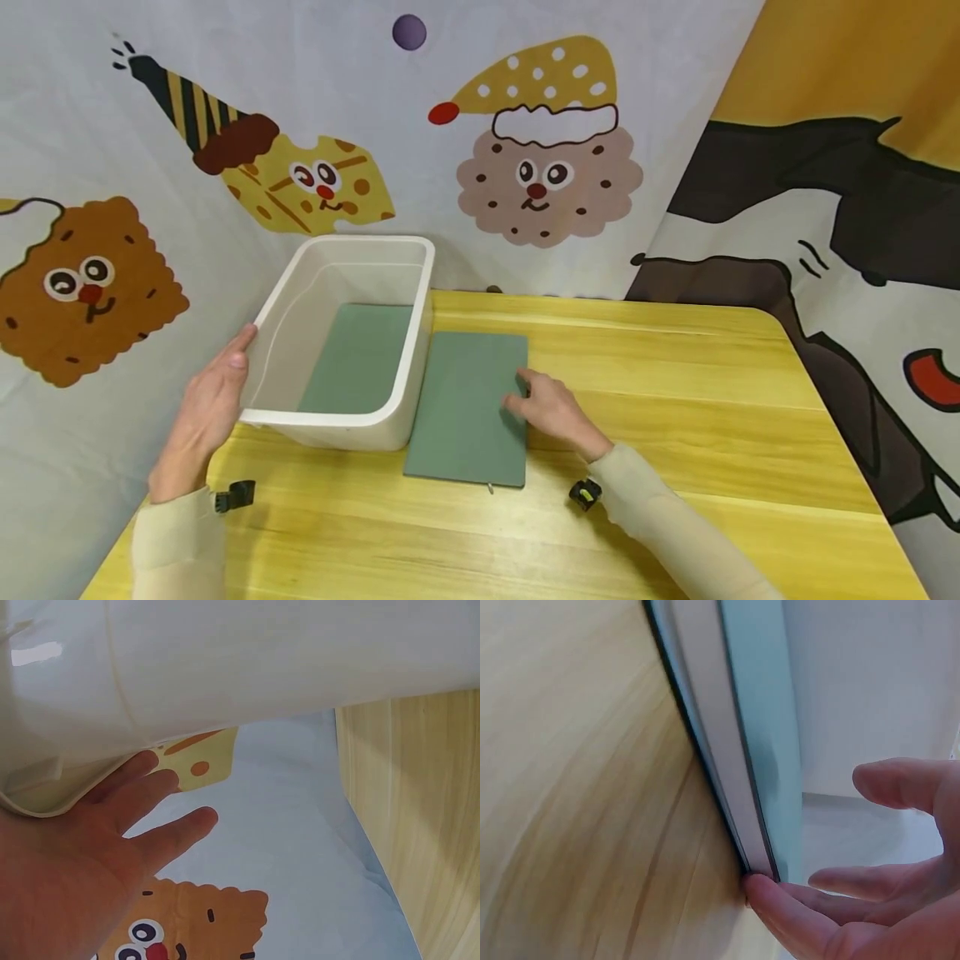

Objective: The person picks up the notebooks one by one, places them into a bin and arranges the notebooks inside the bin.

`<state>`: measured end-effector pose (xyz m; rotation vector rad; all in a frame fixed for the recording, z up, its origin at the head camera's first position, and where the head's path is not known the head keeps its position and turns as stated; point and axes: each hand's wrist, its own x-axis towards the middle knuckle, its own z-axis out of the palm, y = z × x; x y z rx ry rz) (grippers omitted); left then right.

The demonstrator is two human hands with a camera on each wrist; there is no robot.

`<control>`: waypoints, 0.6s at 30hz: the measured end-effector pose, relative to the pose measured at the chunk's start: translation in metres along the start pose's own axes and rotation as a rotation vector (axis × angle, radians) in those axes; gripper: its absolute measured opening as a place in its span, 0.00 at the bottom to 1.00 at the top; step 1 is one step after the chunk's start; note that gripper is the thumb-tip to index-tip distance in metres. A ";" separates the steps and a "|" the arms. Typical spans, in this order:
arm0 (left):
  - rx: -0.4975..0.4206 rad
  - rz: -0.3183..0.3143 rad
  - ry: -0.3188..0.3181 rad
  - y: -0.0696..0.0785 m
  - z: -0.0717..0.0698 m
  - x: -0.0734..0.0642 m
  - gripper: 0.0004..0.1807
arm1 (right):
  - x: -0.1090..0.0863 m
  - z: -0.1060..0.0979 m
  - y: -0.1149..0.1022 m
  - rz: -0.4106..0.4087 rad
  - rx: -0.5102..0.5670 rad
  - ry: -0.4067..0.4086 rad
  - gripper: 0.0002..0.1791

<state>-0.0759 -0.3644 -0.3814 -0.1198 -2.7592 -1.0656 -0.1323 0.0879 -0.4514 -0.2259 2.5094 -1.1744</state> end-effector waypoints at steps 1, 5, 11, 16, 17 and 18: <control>0.000 0.001 0.000 0.000 0.000 0.000 0.32 | 0.000 0.000 0.000 0.003 0.010 0.009 0.39; 0.002 -0.001 0.001 -0.002 -0.001 0.000 0.31 | 0.005 0.002 0.003 0.040 0.144 0.033 0.39; 0.004 -0.016 -0.005 -0.003 -0.004 -0.001 0.32 | 0.014 0.002 0.010 0.129 0.568 0.038 0.37; 0.003 -0.013 -0.018 -0.003 -0.003 0.002 0.32 | 0.015 -0.006 0.012 0.089 0.703 0.022 0.34; 0.003 -0.013 -0.019 -0.003 -0.002 0.002 0.32 | 0.014 -0.007 0.010 0.072 0.700 0.013 0.34; 0.003 -0.014 -0.021 -0.003 -0.002 0.002 0.32 | 0.013 -0.007 0.009 0.052 0.693 -0.002 0.34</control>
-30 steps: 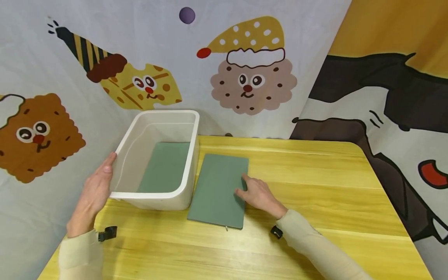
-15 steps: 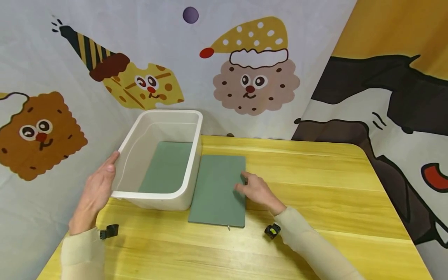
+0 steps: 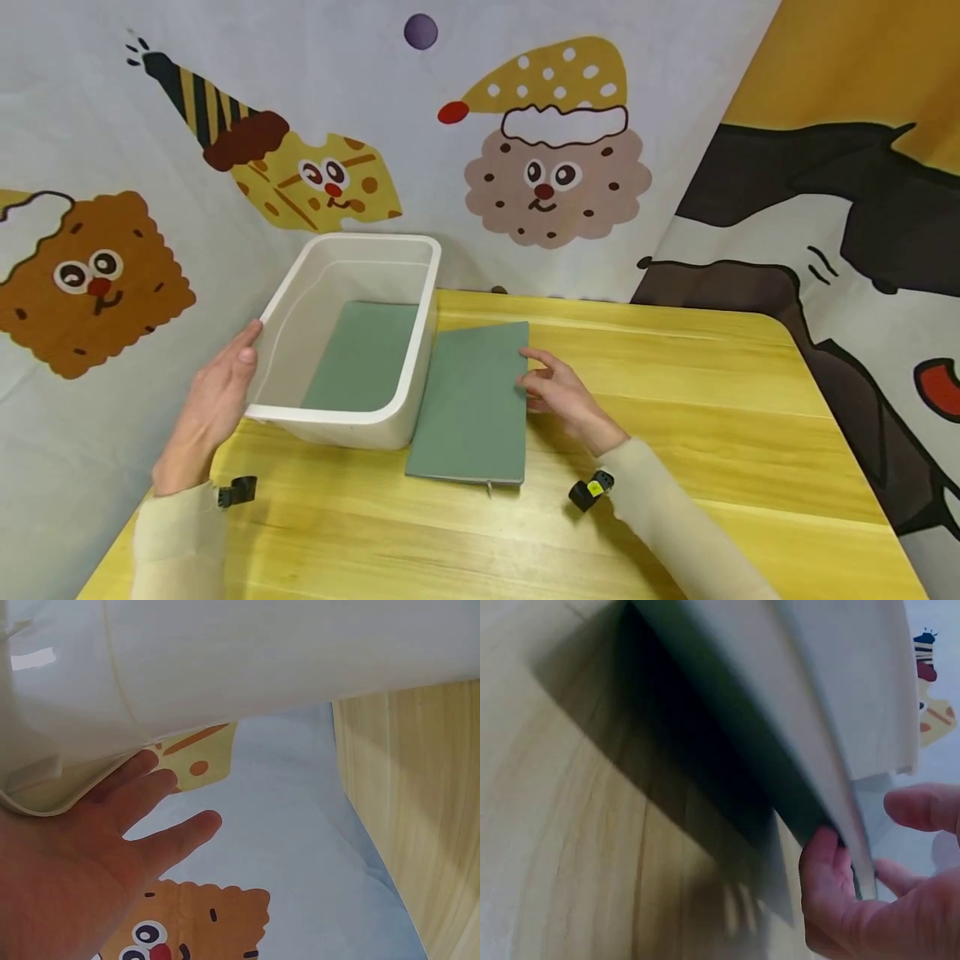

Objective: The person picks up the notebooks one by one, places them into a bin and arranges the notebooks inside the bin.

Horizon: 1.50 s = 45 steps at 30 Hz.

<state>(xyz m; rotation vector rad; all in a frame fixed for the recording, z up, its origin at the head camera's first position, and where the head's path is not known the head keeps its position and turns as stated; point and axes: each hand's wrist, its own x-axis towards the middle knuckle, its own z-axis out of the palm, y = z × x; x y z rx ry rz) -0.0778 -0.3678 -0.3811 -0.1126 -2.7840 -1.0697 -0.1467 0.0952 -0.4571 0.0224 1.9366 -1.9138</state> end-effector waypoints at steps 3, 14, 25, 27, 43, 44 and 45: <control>0.005 0.005 0.000 0.000 0.000 0.000 0.33 | -0.006 0.003 -0.003 -0.049 -0.061 -0.060 0.34; -0.006 0.004 0.019 0.002 -0.004 0.001 0.32 | -0.027 0.009 -0.005 -0.150 -0.267 -0.121 0.32; -0.010 0.025 0.027 0.004 0.002 0.005 0.32 | -0.040 0.000 -0.021 -0.140 -0.090 -0.061 0.34; -0.009 0.023 0.027 0.003 0.002 0.004 0.32 | -0.043 -0.003 -0.025 -0.137 -0.075 -0.052 0.34; -0.001 0.002 0.024 0.002 -0.001 0.002 0.32 | -0.070 -0.017 -0.057 -0.214 -0.065 0.019 0.33; -0.002 0.003 0.024 0.002 0.000 0.002 0.32 | -0.072 -0.018 -0.059 -0.220 -0.063 0.028 0.33; -0.006 0.004 0.023 0.002 0.000 0.001 0.31 | -0.074 -0.018 -0.061 -0.226 -0.061 0.036 0.33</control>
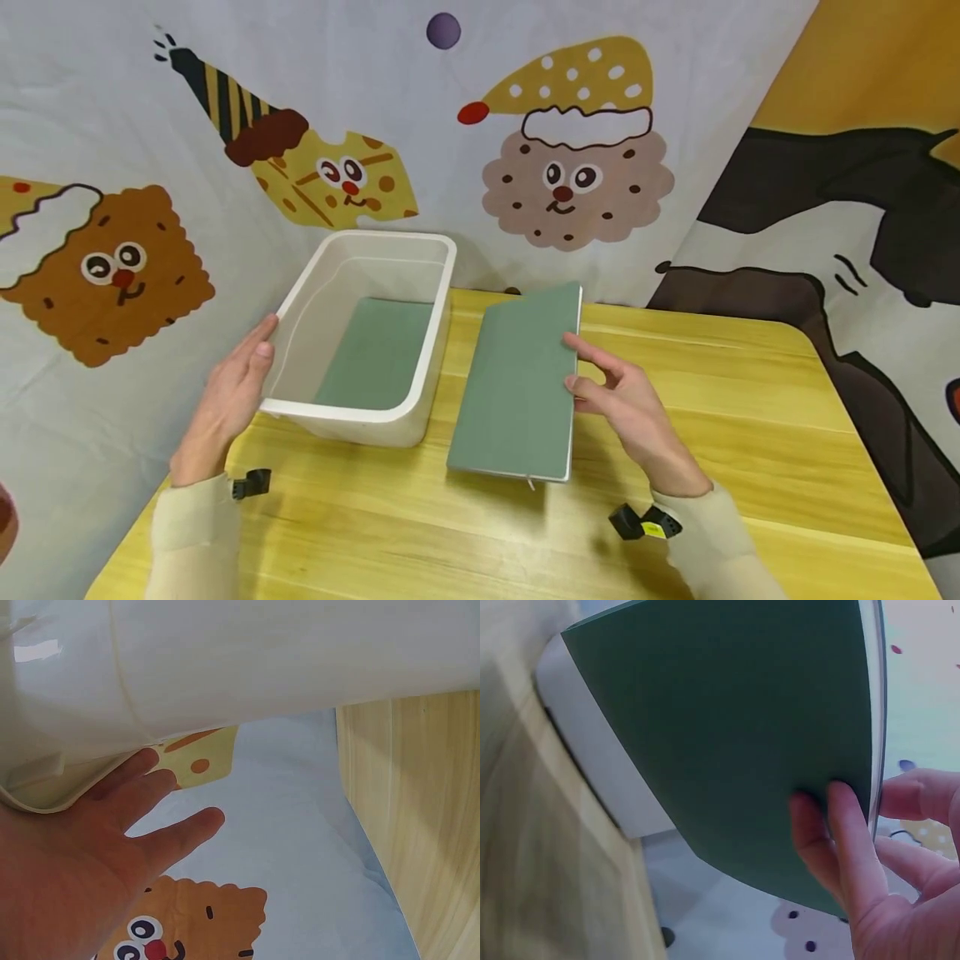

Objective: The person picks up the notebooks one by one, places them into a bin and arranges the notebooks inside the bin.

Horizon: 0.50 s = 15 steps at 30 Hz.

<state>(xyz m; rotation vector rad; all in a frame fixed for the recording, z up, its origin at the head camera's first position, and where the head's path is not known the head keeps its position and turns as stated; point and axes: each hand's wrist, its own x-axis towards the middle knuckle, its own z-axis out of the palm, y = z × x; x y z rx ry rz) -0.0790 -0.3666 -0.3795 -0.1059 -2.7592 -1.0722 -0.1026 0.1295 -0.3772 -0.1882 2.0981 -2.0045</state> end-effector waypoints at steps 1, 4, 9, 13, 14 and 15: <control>-0.003 0.001 0.000 0.000 0.000 0.000 0.31 | -0.001 -0.001 -0.003 -0.006 0.002 0.009 0.33; -0.010 0.009 0.001 -0.001 0.000 -0.001 0.31 | -0.004 -0.002 -0.011 -0.024 0.028 0.027 0.32; -0.015 0.012 -0.003 -0.001 0.001 -0.002 0.32 | -0.008 -0.003 -0.025 -0.053 0.137 0.056 0.32; -0.014 0.011 -0.001 -0.001 0.002 -0.001 0.32 | -0.008 -0.004 -0.036 -0.090 0.242 0.059 0.31; -0.014 0.011 0.000 -0.001 0.001 -0.001 0.32 | -0.008 -0.004 -0.039 -0.098 0.261 0.056 0.32; -0.015 0.012 0.003 -0.002 0.001 -0.001 0.32 | -0.007 -0.003 -0.041 -0.105 0.278 0.052 0.32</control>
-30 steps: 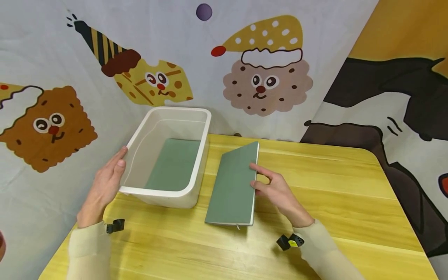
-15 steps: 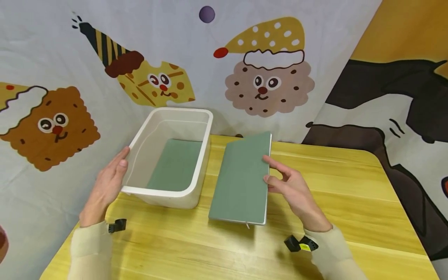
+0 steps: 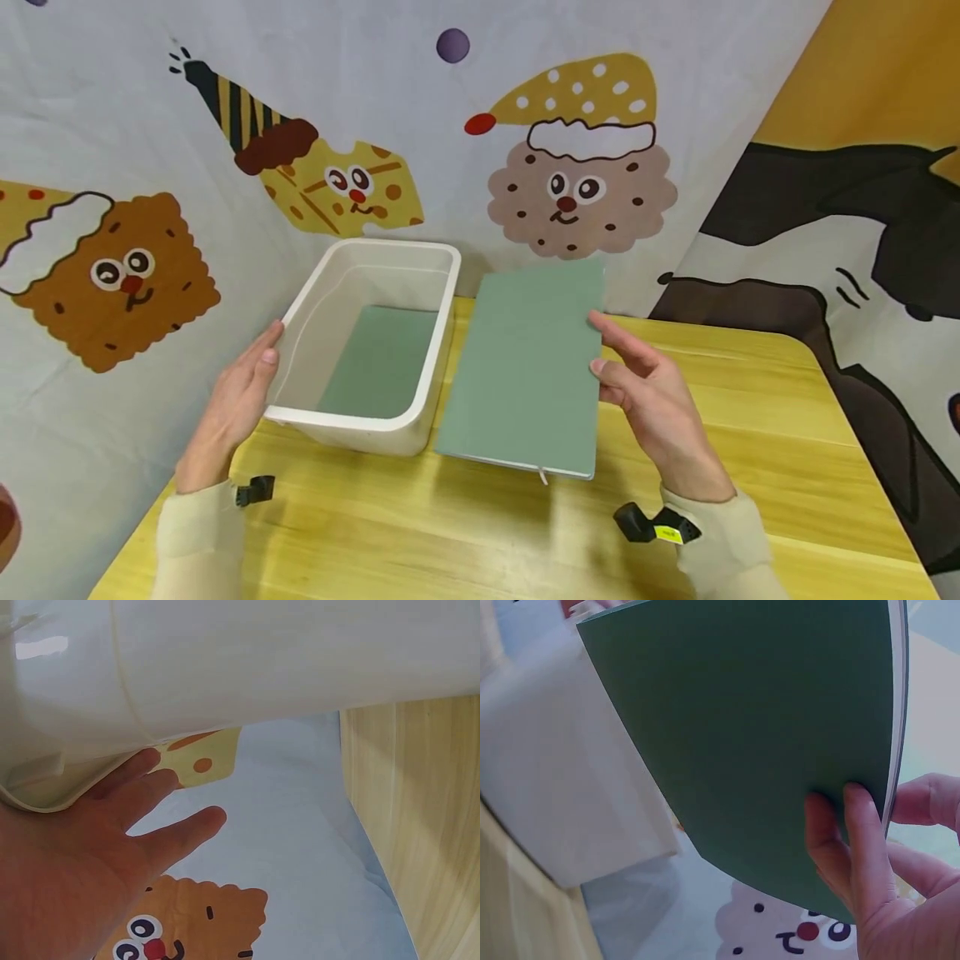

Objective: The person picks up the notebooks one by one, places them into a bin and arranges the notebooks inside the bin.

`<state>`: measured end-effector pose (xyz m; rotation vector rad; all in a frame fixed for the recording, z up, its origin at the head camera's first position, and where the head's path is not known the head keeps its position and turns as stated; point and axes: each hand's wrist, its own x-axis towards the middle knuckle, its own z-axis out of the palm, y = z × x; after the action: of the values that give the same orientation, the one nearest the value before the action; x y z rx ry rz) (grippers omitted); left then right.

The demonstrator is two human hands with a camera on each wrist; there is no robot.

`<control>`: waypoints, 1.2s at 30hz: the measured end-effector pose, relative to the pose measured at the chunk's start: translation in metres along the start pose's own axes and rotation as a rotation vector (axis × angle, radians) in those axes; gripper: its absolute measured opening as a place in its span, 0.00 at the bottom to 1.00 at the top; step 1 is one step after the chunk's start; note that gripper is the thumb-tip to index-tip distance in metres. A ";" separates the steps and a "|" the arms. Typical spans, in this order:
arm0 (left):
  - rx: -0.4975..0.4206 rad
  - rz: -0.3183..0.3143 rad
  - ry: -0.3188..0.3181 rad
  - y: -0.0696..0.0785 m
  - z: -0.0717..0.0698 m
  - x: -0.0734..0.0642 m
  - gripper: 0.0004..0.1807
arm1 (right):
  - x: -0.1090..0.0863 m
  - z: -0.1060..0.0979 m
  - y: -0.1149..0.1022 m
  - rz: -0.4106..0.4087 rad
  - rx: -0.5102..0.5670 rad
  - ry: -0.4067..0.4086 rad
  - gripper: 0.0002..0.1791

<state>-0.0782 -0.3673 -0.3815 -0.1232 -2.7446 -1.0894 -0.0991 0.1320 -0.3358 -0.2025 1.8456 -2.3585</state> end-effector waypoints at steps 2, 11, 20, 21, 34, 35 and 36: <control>0.002 0.005 0.001 -0.001 0.000 0.000 0.32 | 0.000 0.002 -0.003 -0.008 0.028 -0.004 0.31; 0.003 0.004 -0.009 0.000 0.000 -0.002 0.31 | 0.008 0.024 -0.011 -0.032 0.116 -0.017 0.31; -0.006 0.024 -0.009 0.000 0.001 0.000 0.31 | 0.022 0.052 -0.010 -0.032 0.160 -0.039 0.33; -0.009 0.022 -0.009 0.000 0.000 -0.001 0.31 | 0.024 0.055 -0.009 -0.033 0.165 -0.047 0.33; -0.021 0.004 -0.017 -0.001 0.000 -0.004 0.30 | 0.046 0.086 0.001 -0.043 0.195 -0.096 0.32; -0.021 0.007 -0.016 -0.001 0.000 -0.003 0.30 | 0.047 0.088 0.002 -0.040 0.199 -0.097 0.32; -0.018 0.010 -0.014 -0.001 0.001 -0.003 0.30 | 0.049 0.090 0.003 -0.036 0.203 -0.098 0.32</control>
<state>-0.0755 -0.3675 -0.3832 -0.1480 -2.7439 -1.1153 -0.1299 0.0360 -0.3163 -0.3242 1.5606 -2.4913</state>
